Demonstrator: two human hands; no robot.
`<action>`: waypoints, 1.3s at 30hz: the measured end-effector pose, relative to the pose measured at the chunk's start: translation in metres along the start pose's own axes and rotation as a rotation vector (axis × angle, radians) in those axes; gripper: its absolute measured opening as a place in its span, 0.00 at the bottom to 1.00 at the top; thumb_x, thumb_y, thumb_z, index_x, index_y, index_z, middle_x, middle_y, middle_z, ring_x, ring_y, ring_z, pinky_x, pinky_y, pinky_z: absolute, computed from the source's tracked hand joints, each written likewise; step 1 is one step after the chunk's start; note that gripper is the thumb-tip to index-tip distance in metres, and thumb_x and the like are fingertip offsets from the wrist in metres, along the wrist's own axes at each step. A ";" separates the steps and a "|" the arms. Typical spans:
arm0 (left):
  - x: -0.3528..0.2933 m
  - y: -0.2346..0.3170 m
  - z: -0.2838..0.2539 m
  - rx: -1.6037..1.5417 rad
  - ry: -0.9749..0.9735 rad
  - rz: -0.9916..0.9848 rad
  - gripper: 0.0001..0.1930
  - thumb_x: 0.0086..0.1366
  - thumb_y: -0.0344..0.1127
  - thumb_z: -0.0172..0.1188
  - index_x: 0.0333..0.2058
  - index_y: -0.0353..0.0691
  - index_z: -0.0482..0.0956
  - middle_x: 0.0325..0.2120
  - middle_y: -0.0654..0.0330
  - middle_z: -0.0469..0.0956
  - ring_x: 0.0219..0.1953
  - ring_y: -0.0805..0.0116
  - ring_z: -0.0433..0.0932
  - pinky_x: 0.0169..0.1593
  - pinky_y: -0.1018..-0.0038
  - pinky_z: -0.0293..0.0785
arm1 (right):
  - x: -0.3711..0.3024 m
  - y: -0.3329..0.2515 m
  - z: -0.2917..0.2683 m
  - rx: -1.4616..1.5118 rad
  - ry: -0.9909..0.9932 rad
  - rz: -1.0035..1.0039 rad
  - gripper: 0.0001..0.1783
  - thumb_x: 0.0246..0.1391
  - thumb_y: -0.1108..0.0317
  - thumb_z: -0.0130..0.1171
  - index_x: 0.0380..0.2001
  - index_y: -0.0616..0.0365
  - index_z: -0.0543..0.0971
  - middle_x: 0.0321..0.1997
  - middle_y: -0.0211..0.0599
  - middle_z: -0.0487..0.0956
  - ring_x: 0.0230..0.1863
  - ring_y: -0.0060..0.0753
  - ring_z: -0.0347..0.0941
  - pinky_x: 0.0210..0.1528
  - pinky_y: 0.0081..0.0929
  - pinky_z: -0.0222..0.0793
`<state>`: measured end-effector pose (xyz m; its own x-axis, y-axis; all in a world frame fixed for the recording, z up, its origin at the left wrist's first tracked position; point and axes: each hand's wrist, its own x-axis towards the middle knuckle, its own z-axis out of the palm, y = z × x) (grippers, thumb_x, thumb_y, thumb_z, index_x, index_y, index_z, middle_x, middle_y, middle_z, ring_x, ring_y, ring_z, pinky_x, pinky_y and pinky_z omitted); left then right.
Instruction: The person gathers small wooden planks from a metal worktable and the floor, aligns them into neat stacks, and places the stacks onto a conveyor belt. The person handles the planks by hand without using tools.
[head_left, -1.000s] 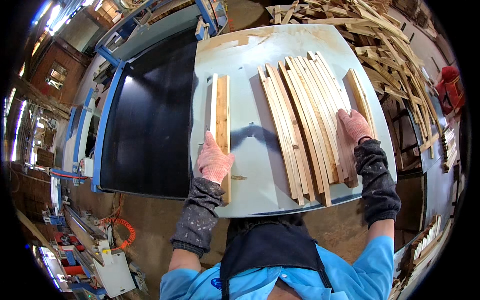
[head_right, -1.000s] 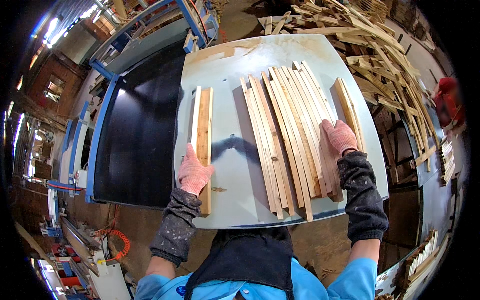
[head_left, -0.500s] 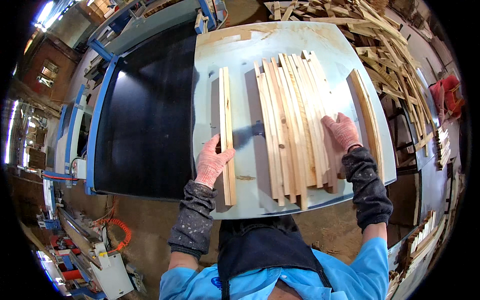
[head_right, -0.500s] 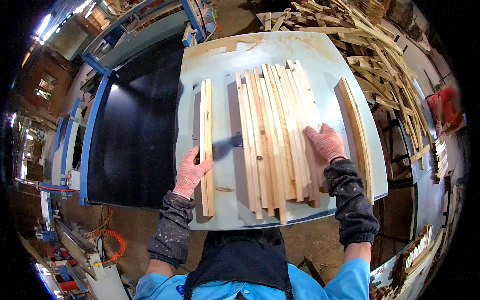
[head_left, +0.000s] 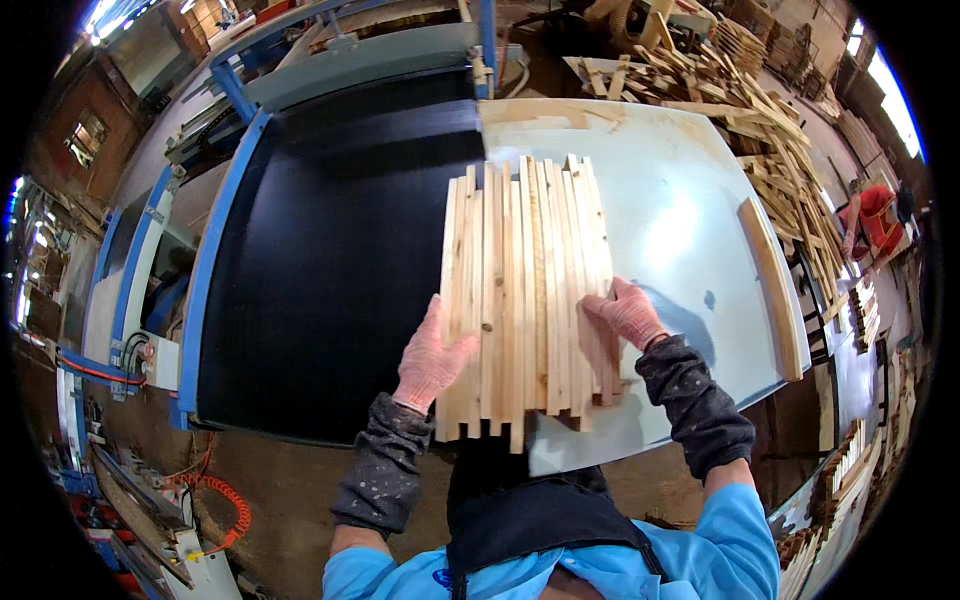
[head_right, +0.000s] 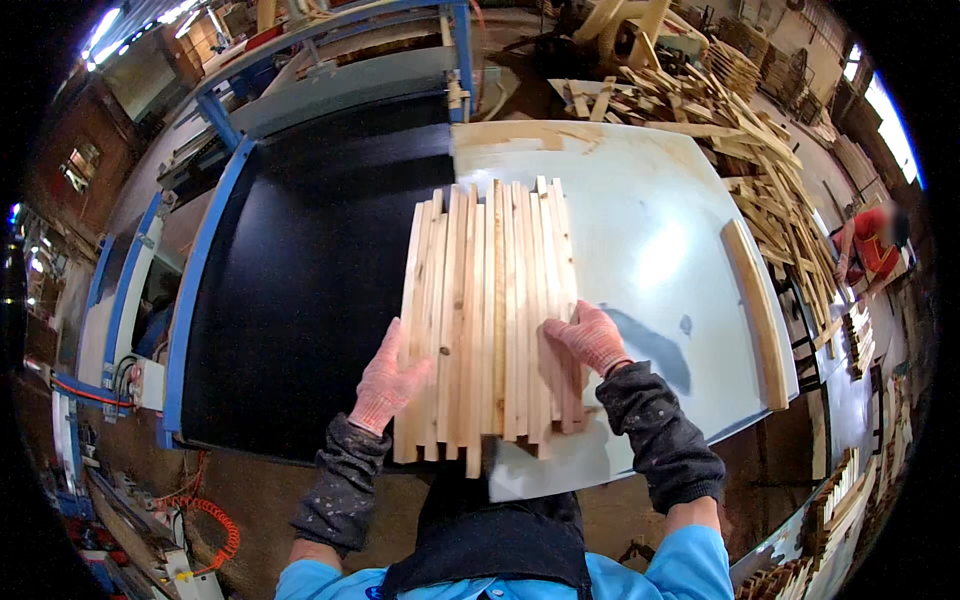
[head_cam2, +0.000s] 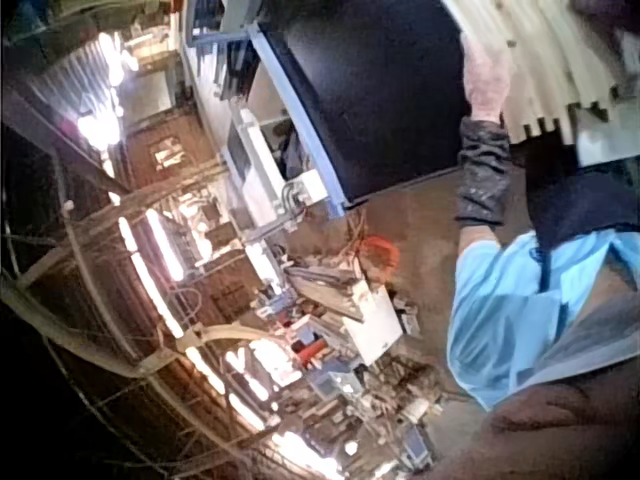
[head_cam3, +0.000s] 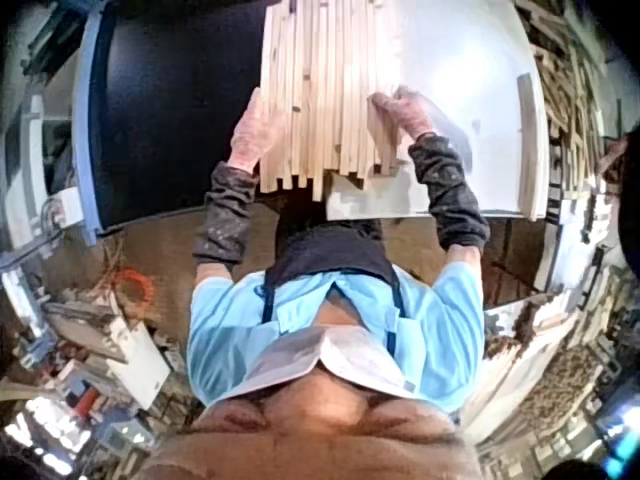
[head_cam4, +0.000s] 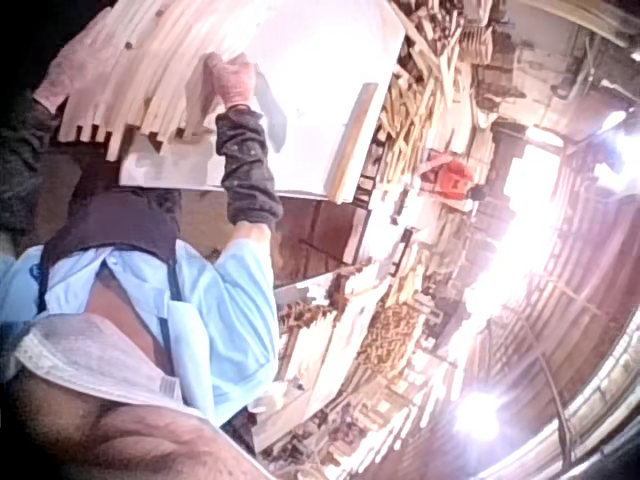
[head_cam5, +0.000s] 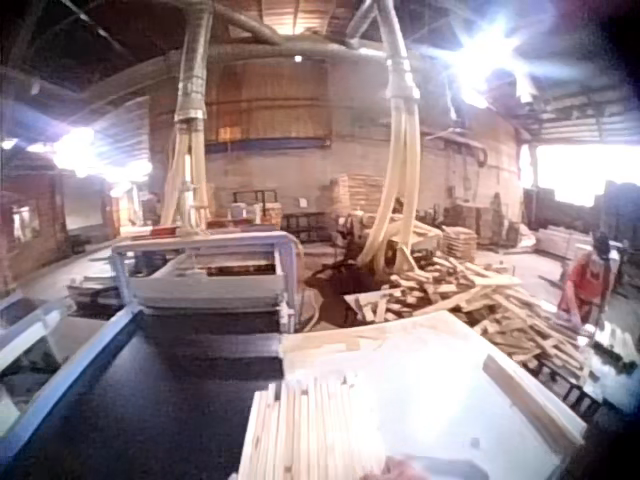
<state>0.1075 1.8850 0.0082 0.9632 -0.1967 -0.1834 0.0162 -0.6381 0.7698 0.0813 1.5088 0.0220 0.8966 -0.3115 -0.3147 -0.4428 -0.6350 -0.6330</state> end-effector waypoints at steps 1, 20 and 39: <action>0.001 -0.021 -0.029 -0.002 -0.003 -0.001 0.52 0.68 0.59 0.71 0.80 0.34 0.59 0.69 0.35 0.74 0.72 0.41 0.74 0.75 0.53 0.70 | 0.000 -0.023 0.026 0.033 -0.016 -0.031 0.45 0.59 0.38 0.74 0.59 0.73 0.80 0.53 0.58 0.89 0.55 0.50 0.88 0.62 0.41 0.81; -0.231 -0.249 -0.270 -0.470 0.859 -0.297 0.31 0.78 0.36 0.65 0.74 0.31 0.71 0.74 0.46 0.70 0.74 0.54 0.71 0.75 0.63 0.68 | -0.032 -0.443 0.435 -0.048 -0.460 -0.286 0.53 0.58 0.35 0.73 0.61 0.80 0.72 0.61 0.69 0.79 0.64 0.61 0.81 0.63 0.47 0.81; -0.132 -0.121 -0.099 -0.919 -0.217 0.039 0.31 0.71 0.59 0.68 0.42 0.28 0.89 0.35 0.49 0.90 0.35 0.58 0.89 0.46 0.64 0.86 | -0.132 -0.164 0.235 0.425 -0.828 -0.244 0.35 0.71 0.56 0.64 0.75 0.62 0.73 0.57 0.43 0.85 0.58 0.32 0.79 0.63 0.35 0.76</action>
<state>0.0054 2.0624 -0.0004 0.8981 -0.3985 -0.1859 0.2794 0.1907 0.9410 0.0350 1.8206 0.0014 0.7503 0.4961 -0.4370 -0.3544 -0.2562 -0.8993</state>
